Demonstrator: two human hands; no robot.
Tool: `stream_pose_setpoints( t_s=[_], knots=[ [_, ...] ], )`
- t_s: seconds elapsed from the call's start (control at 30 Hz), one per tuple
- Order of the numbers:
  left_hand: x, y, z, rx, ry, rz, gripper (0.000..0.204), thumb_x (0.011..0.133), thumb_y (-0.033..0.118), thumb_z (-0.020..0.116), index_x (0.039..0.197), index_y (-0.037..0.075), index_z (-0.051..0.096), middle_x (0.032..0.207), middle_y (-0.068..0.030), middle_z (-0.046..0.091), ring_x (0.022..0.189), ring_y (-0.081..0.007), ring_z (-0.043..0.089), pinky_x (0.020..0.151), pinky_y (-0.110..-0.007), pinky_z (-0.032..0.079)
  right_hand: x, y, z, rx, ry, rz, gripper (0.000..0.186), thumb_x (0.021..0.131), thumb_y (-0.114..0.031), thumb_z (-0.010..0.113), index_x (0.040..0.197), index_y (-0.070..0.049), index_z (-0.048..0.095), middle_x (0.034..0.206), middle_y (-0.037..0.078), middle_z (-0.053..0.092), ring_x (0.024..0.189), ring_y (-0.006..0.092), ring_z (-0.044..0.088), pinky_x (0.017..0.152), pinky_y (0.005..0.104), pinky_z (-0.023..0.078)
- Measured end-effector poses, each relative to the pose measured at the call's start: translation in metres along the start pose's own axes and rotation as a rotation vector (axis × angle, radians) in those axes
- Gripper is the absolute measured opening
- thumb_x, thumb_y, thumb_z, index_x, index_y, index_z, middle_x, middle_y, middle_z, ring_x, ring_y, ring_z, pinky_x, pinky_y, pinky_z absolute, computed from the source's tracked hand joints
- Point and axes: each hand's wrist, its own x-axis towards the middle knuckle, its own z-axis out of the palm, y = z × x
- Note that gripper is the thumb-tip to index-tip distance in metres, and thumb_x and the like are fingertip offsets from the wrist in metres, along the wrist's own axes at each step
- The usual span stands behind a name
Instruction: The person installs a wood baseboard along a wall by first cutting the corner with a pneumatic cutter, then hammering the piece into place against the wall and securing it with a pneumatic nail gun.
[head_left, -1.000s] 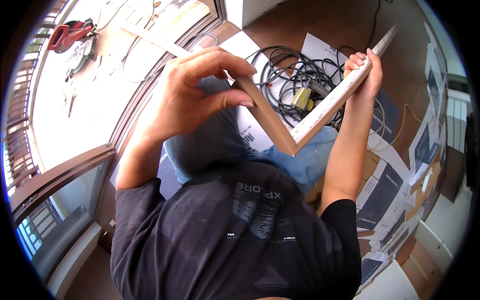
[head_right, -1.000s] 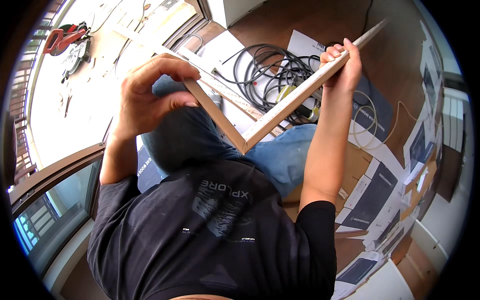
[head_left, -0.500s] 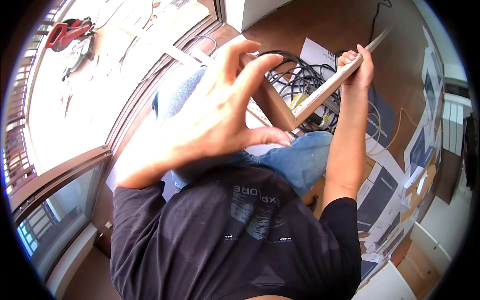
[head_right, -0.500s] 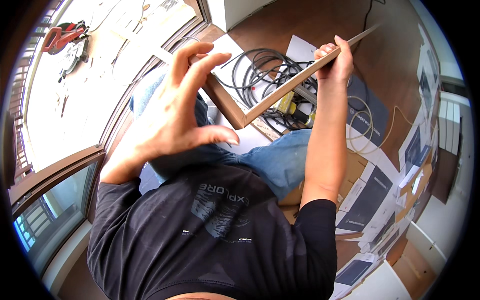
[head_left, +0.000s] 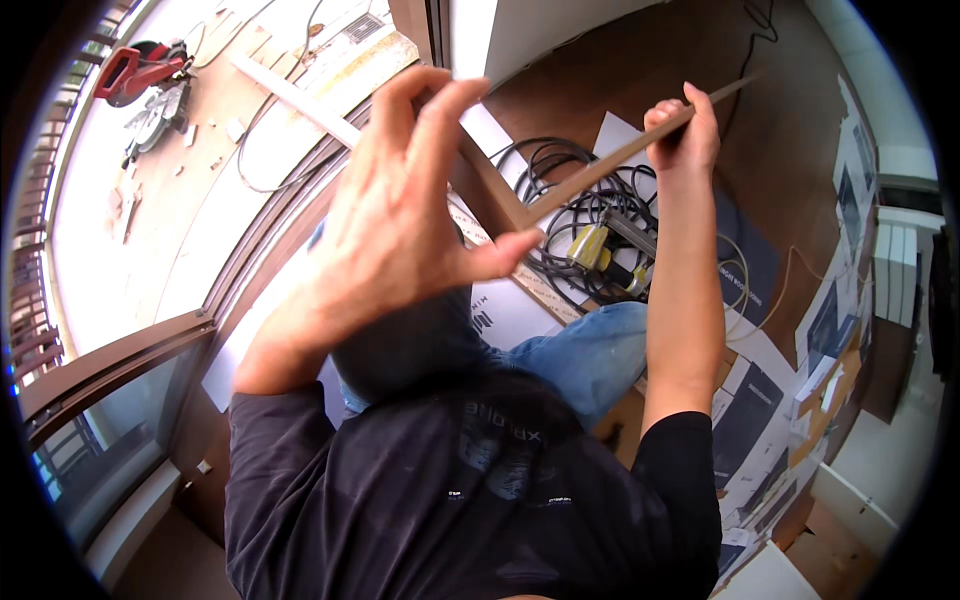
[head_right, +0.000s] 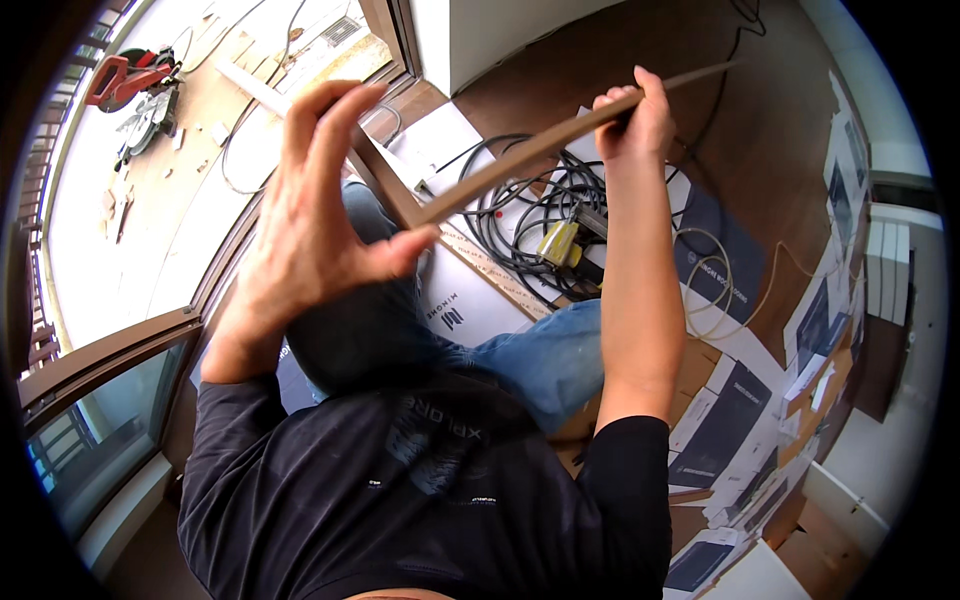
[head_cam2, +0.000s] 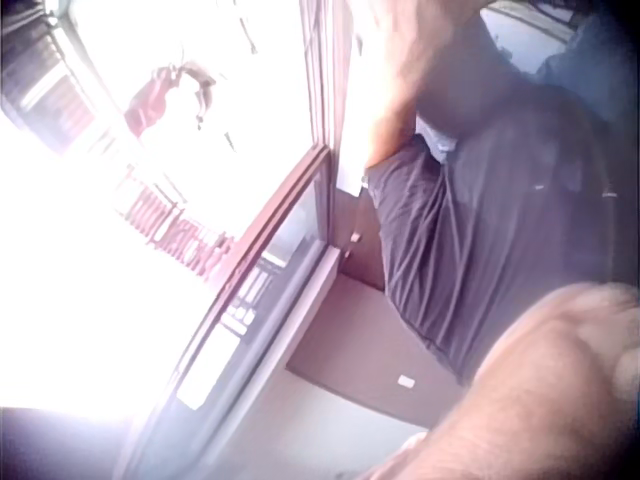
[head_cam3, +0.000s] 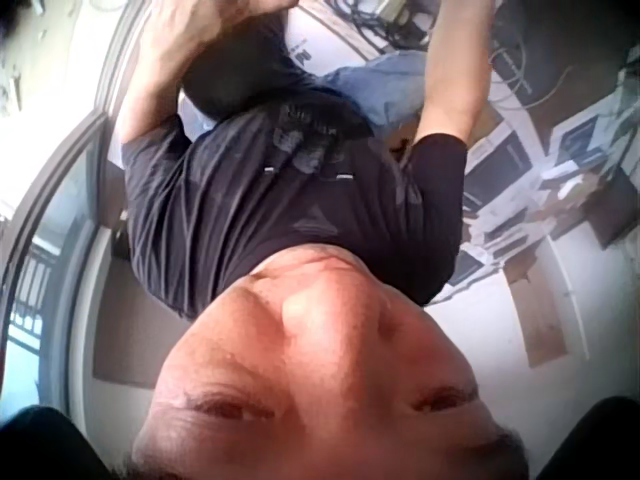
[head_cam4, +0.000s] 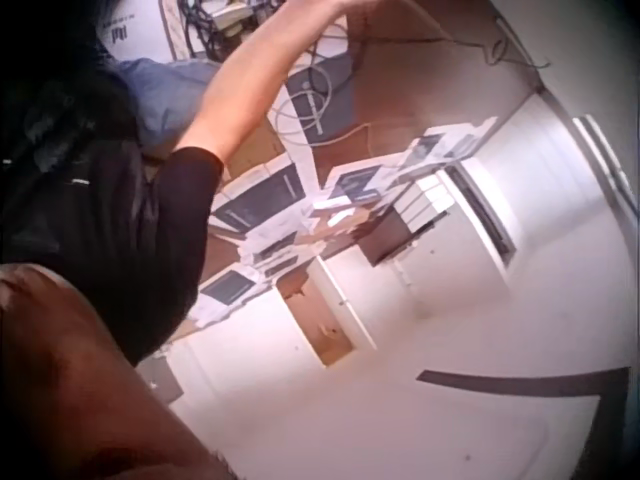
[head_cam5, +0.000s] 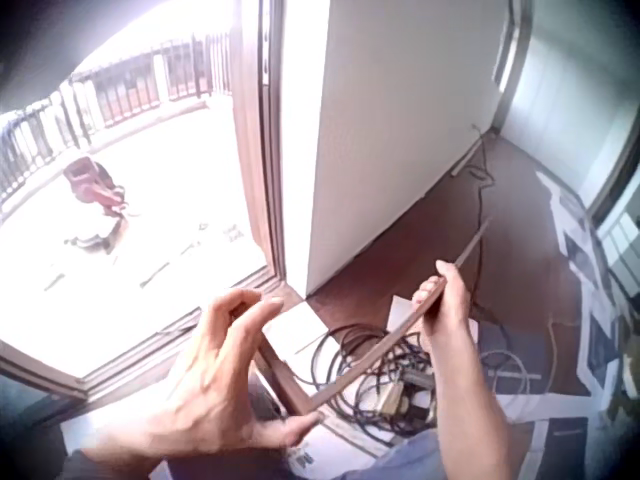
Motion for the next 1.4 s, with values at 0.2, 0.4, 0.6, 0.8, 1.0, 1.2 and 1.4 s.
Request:
stream_pose_setpoints(
  t_s=[0.2,0.4,0.6,0.8,1.0,1.2,1.4],
  knots=[
    [0.018,-0.127,0.029,-0.444,-0.076,0.011,0.107,0.079,0.070,0.079,0.155,0.007,0.040,0.138,-0.0183,0.059,0.132,-0.0338,0.056,0.114,-0.047,0.046,0.085,0.027,0.008,-0.133,0.079,-0.045,0.021,0.091,-0.016,0.072,0.090,-0.006,0.053,0.071,0.006,0.050,0.062,0.0209,0.052,0.059,0.0391,0.050],
    [0.036,-0.286,0.161,-0.360,-0.434,-0.652,0.053,0.102,0.033,0.066,0.142,0.001,0.054,0.135,-0.0211,0.063,0.124,-0.0305,0.062,0.109,-0.043,0.051,0.154,0.081,-0.043,-0.276,0.104,-0.057,0.025,0.091,-0.017,0.073,0.087,-0.010,0.049,0.071,0.002,0.046,0.060,0.0163,0.048,0.053,0.0334,0.046],
    [0.045,-0.355,0.301,-0.122,-0.572,-0.453,0.058,0.094,0.034,0.069,0.140,0.000,0.055,0.136,-0.0238,0.062,0.129,-0.0377,0.059,0.110,-0.044,0.047,0.180,0.125,-0.074,-0.402,0.141,0.005,0.034,0.094,-0.027,0.071,0.076,-0.015,0.044,0.066,-0.003,0.039,0.053,0.0121,0.037,0.049,0.0266,0.033],
    [0.059,-0.372,0.364,-0.076,-0.517,-0.535,0.052,0.090,0.028,0.070,0.134,0.002,0.059,0.124,-0.0235,0.064,0.120,-0.0378,0.061,0.108,-0.044,0.048,0.211,0.139,-0.122,-0.551,0.221,0.023,0.028,0.094,-0.033,0.069,0.083,-0.018,0.048,0.067,-0.003,0.043,0.054,0.0117,0.042,0.046,0.0245,0.032],
    [0.056,-0.374,0.337,-0.439,-0.415,-0.420,0.031,0.084,0.016,0.068,0.110,-0.001,0.070,0.110,-0.0204,0.062,0.111,-0.0376,0.061,0.100,-0.046,0.051,0.268,0.131,-0.094,-0.329,0.007,0.091,0.021,0.097,-0.028,0.063,0.108,-0.012,0.055,0.095,0.004,0.055,0.074,0.0162,0.051,0.063,0.0300,0.045],
    [0.020,-0.346,0.280,-0.628,-0.749,-0.148,0.019,0.078,0.011,0.069,0.094,0.012,0.078,0.094,-0.0045,0.071,0.106,-0.0312,0.060,0.093,-0.043,0.050,0.311,0.168,-0.052,-0.546,0.121,0.045,0.041,0.103,-0.044,0.054,0.122,-0.008,0.060,0.109,0.008,0.064,0.089,0.0204,0.061,0.074,0.0381,0.053],
    [0.024,-0.371,0.260,-0.687,-0.914,-0.017,0.065,0.086,0.051,0.080,0.134,0.010,0.068,0.126,-0.0107,0.068,0.118,-0.0293,0.060,0.102,-0.038,0.046,0.388,0.222,-0.089,-0.653,-0.092,0.036,0.055,0.105,-0.042,0.055,0.148,-0.008,0.049,0.144,0.009,0.057,0.125,0.0247,0.060,0.104,0.0438,0.053]
  ],
)
